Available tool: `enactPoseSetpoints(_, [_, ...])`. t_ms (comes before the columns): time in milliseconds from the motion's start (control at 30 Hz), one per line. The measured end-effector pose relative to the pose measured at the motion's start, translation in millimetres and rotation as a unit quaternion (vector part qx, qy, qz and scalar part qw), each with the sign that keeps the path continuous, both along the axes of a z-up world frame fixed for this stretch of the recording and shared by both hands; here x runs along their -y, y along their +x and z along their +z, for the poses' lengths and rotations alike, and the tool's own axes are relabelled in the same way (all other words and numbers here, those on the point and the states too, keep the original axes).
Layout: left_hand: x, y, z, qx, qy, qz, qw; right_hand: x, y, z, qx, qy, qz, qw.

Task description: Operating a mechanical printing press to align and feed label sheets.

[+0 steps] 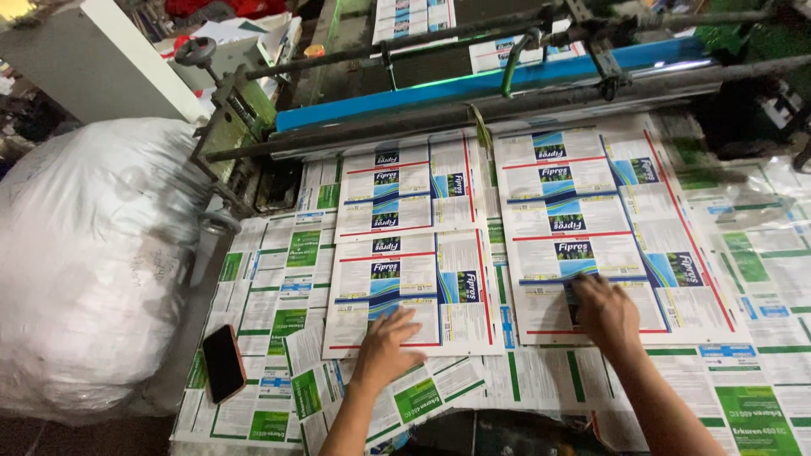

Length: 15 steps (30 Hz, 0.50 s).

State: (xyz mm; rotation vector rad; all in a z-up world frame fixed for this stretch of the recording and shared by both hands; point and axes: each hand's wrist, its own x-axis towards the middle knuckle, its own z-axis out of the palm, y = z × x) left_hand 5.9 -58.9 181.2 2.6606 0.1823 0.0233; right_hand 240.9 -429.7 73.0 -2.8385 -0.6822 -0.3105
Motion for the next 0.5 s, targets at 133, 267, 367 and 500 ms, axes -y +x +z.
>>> enactPoseSetpoints(133, [-5,-13,-20,-0.015,-0.008,-0.014,1.0,11,-45,31,-0.005,-0.073,0.064,0.995])
enactPoseSetpoints(267, [-6,-15,-31,0.011,-0.018,-0.004,1.0,23,-76,68,-0.077,0.005,0.116,0.99])
enactPoseSetpoints(367, [-5,-18,-31,0.034,-0.012,-0.004,0.999,26,-70,64,-0.068,0.031,0.11,0.991])
enactPoseSetpoints(500, [-3,-16,-26,0.017,-0.011,0.001,1.0,26,-61,55,-0.093,-0.012,0.121,0.988])
